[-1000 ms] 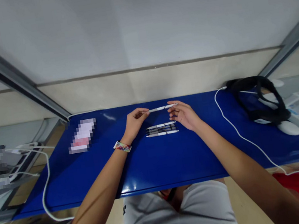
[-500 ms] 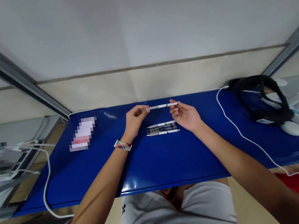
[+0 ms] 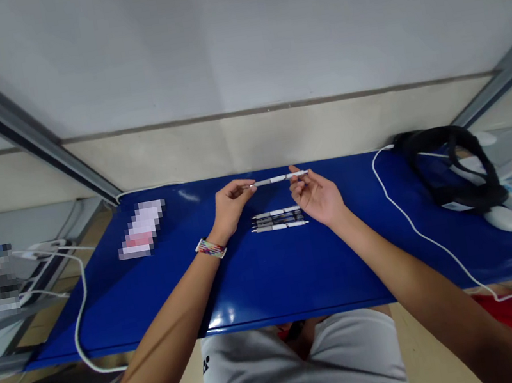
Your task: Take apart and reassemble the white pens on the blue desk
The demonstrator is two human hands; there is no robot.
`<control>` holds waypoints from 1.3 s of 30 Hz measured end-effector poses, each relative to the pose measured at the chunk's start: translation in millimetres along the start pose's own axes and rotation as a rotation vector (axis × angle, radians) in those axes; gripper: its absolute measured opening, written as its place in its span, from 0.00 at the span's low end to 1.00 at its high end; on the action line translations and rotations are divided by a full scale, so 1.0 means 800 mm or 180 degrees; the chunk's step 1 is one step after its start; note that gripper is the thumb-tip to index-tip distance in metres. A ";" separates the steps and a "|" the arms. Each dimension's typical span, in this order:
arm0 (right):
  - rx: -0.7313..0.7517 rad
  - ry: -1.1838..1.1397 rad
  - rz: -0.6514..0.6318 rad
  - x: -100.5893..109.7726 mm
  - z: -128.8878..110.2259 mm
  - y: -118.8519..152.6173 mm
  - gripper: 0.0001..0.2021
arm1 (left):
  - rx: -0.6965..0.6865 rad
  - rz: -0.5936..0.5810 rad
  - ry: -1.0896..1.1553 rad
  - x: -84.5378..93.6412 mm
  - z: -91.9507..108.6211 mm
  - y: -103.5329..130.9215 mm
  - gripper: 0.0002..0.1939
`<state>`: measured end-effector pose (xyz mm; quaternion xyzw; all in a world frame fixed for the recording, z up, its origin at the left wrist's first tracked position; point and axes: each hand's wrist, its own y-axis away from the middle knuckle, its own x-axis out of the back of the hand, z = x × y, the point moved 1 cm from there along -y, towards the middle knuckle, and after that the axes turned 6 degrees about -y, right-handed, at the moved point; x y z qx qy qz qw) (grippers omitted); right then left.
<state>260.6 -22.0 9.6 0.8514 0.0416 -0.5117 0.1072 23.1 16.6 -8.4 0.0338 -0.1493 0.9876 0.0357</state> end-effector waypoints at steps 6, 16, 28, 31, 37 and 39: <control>0.0221 0.0476 -0.0088 0.006 0.000 -0.004 0.08 | 0.0005 0.0013 -0.0062 0.000 0.002 0.001 0.14; 0.0199 0.0464 -0.0093 0.004 0.001 -0.003 0.09 | -0.0002 0.0039 -0.0054 0.001 0.000 0.000 0.13; 0.0300 0.0356 0.0021 0.007 0.004 -0.004 0.11 | 0.0006 0.0018 -0.0088 0.001 0.000 -0.001 0.14; 0.0251 0.0407 0.0086 0.007 0.004 -0.006 0.09 | -0.0007 0.0022 -0.0132 0.002 -0.001 -0.001 0.14; 0.0310 0.0445 0.0092 0.010 0.005 -0.010 0.07 | 0.0011 0.0004 -0.0088 0.001 0.000 -0.001 0.13; 0.0278 0.0399 0.0084 0.010 0.004 -0.009 0.06 | 0.0021 -0.0002 -0.0057 0.000 0.001 0.000 0.13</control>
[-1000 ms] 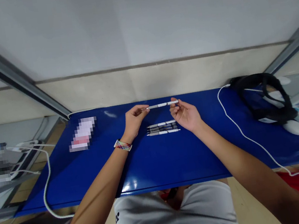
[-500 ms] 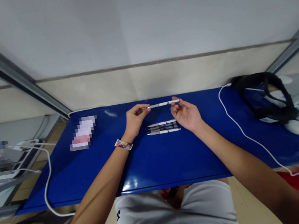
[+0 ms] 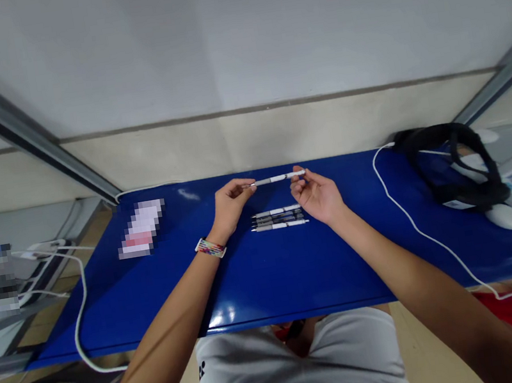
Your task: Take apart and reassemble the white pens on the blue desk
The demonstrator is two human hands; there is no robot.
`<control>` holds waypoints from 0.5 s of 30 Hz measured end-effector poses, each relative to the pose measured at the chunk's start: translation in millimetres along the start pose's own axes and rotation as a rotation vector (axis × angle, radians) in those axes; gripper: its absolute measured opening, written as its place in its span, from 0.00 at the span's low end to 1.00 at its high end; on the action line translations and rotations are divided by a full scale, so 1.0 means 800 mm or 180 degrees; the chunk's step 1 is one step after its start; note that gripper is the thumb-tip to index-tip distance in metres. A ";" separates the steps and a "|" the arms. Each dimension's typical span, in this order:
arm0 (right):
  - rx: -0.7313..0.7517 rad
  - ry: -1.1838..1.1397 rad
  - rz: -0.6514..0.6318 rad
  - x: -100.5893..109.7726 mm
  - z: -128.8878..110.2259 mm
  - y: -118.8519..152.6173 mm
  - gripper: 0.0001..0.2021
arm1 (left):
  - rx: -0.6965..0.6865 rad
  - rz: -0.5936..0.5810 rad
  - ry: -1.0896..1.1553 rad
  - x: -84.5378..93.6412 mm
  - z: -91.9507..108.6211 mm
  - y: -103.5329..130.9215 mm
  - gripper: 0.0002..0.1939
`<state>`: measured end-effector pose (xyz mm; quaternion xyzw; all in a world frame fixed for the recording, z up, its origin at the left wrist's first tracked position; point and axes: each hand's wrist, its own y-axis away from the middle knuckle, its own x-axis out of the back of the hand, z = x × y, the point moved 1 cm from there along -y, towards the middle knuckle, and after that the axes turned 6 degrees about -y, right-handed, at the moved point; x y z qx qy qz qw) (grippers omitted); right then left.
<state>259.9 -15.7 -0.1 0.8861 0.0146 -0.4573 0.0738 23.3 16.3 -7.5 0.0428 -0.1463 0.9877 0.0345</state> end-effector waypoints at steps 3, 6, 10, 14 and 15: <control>-0.0012 -0.0132 -0.0010 -0.001 -0.001 0.002 0.08 | 0.0007 -0.0020 -0.0016 -0.001 0.000 0.001 0.14; 0.0004 -0.0077 -0.0023 -0.001 -0.001 0.002 0.08 | -0.0008 -0.0001 -0.0046 -0.001 0.000 0.001 0.14; -0.0005 -0.0075 -0.0011 -0.002 -0.002 0.002 0.06 | 0.0006 0.0001 -0.0047 0.000 0.001 0.001 0.14; -0.0128 -0.0353 0.0082 -0.004 -0.002 0.003 0.08 | 0.0016 -0.0016 -0.0006 0.000 0.001 0.001 0.14; -0.0156 -0.0405 0.0095 -0.005 -0.002 0.004 0.08 | 0.0017 -0.0016 0.0016 0.000 0.001 0.001 0.14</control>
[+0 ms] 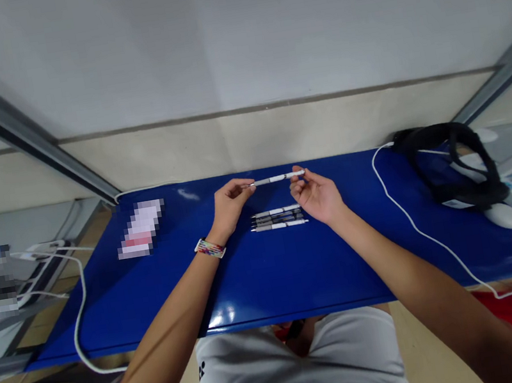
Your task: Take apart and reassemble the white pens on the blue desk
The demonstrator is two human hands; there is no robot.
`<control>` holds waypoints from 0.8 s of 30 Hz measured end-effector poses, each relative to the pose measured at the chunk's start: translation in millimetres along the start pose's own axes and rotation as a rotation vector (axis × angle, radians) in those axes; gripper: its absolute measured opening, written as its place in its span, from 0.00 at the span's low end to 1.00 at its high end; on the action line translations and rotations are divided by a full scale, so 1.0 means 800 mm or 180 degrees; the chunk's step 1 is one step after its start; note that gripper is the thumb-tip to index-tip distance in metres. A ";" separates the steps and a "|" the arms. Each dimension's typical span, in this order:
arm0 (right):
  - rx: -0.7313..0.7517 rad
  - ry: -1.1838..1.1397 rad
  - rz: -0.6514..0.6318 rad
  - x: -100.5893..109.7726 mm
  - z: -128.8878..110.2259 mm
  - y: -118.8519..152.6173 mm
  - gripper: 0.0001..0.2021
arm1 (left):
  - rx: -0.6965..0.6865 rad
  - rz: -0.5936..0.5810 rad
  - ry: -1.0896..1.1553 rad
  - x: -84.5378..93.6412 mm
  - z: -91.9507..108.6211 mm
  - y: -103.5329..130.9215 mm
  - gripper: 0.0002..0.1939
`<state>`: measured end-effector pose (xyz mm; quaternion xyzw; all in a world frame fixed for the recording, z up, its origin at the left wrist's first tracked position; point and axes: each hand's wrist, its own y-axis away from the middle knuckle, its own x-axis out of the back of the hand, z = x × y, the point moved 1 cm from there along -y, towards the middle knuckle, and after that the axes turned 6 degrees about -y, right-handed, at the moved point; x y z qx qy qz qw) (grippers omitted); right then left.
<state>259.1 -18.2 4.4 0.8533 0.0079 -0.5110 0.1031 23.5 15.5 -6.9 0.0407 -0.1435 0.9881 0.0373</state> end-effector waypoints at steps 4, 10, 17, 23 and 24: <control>-0.0068 -0.0261 -0.0081 -0.003 -0.001 0.003 0.09 | -0.0024 0.0008 0.0023 0.000 -0.002 0.000 0.14; -0.0161 -0.0439 -0.0119 -0.007 -0.002 0.005 0.08 | -0.0049 -0.0005 0.0009 0.000 -0.002 0.000 0.13; -0.0077 -0.0337 -0.0139 -0.005 -0.002 0.005 0.07 | -0.0050 -0.0039 0.0007 0.000 -0.003 -0.001 0.14; -0.0098 -0.0376 -0.0136 -0.007 -0.002 0.005 0.07 | -0.0017 -0.0034 0.0051 0.000 0.000 0.001 0.13; -0.0090 -0.0372 -0.0142 -0.007 -0.002 0.005 0.07 | -0.0012 -0.0037 0.0064 0.000 0.001 0.001 0.13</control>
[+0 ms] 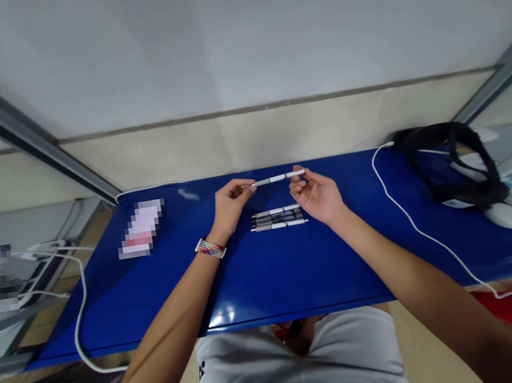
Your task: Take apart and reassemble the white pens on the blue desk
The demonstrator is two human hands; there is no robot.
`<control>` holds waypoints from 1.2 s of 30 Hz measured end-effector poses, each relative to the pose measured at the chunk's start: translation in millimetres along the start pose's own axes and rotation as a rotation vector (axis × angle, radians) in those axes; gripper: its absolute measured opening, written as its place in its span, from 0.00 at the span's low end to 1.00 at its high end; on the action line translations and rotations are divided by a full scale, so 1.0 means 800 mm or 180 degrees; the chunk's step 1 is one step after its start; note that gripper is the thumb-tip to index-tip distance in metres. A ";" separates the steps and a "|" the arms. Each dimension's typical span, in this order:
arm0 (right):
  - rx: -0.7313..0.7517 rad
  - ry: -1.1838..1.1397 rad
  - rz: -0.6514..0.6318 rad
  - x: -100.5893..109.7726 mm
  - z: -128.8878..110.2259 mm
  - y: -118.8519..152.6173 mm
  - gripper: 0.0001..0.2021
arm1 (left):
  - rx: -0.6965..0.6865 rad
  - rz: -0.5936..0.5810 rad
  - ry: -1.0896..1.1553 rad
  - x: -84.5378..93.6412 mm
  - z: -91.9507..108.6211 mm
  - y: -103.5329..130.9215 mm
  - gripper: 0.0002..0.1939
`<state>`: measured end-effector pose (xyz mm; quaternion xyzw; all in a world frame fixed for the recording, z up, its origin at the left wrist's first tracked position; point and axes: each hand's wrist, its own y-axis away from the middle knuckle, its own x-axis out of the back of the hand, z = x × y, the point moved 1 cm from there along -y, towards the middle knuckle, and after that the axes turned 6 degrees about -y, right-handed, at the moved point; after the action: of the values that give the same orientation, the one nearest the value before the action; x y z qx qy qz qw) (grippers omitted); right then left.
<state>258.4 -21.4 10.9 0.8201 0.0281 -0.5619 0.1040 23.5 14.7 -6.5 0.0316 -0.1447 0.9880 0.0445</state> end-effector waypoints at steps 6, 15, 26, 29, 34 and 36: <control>0.0027 -0.0004 0.0007 0.001 0.001 0.000 0.08 | -0.0016 -0.0004 0.0001 -0.001 0.001 0.000 0.13; 0.0016 0.0029 0.0012 0.001 0.002 0.000 0.06 | 0.0006 0.0011 -0.0009 -0.001 0.001 -0.001 0.13; 0.0021 0.0117 0.0023 0.000 0.001 0.002 0.08 | -0.0005 -0.0016 -0.0037 -0.001 0.002 0.000 0.14; 0.0012 0.0165 -0.0006 0.002 0.002 0.000 0.05 | -0.0004 -0.0030 -0.0027 -0.001 0.001 -0.001 0.14; 0.0047 0.0252 -0.0029 0.001 0.002 0.000 0.04 | -0.0026 -0.0023 -0.0081 0.000 -0.001 -0.002 0.14; 0.0053 0.0284 -0.0006 0.001 0.001 0.000 0.04 | -0.0019 -0.0016 -0.0078 0.000 0.000 -0.002 0.14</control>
<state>257.7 -21.5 10.1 0.8452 0.0288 -0.5252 0.0952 23.8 15.9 -6.5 0.0439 -0.1482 0.9869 0.0453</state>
